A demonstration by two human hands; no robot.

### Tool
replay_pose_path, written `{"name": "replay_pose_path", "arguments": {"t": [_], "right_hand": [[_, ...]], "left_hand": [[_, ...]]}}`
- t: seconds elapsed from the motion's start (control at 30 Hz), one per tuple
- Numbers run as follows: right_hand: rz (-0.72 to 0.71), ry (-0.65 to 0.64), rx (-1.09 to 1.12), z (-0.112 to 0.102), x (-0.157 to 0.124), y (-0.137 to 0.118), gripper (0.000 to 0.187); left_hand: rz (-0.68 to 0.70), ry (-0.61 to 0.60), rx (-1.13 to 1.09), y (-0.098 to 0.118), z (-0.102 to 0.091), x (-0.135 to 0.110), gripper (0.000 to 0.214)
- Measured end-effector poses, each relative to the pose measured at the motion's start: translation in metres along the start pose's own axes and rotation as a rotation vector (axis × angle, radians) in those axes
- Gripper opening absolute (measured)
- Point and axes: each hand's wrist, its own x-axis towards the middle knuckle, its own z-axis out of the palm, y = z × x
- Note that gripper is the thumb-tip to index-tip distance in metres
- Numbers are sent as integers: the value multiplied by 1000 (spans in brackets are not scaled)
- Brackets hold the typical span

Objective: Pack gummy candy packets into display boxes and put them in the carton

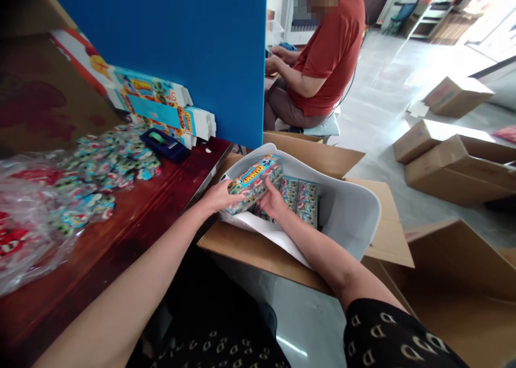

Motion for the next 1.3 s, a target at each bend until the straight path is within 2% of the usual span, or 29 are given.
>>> {"name": "replay_pose_path", "arguments": {"t": [0.17,0.43,0.53,0.63,0.77,0.87,1.0,1.1,1.2,1.3], "right_hand": [[-27,195,7,-5,2,-2,25],[66,-14,-20,-2,0,9,50],[99,-39,-2,1,0,12,57],[36,23,52,9,3,14,56],[-122,165,96,19,9,14,49],[-190,244,82,19,12,9,45],[-172,286,6,10,13,2,42],[-195,339,-62,5,13,-1,43],[-212,373,-81,2,13,0,43],[-116,386,-108,-4,12,4,39]], "left_hand": [[59,18,82,0,12,-12,88],[81,21,48,-6,8,-15,71],[92,16,20,-9,8,-15,70],[82,24,13,-10,12,-19,73],[103,52,38,-13,17,-34,83],[252,60,60,-21,15,-49,77],[476,9,134,-36,9,-63,56],[467,16,181,-40,7,-68,27],[457,48,208,-38,8,-74,33],[537,93,237,-36,11,-81,31]]}}
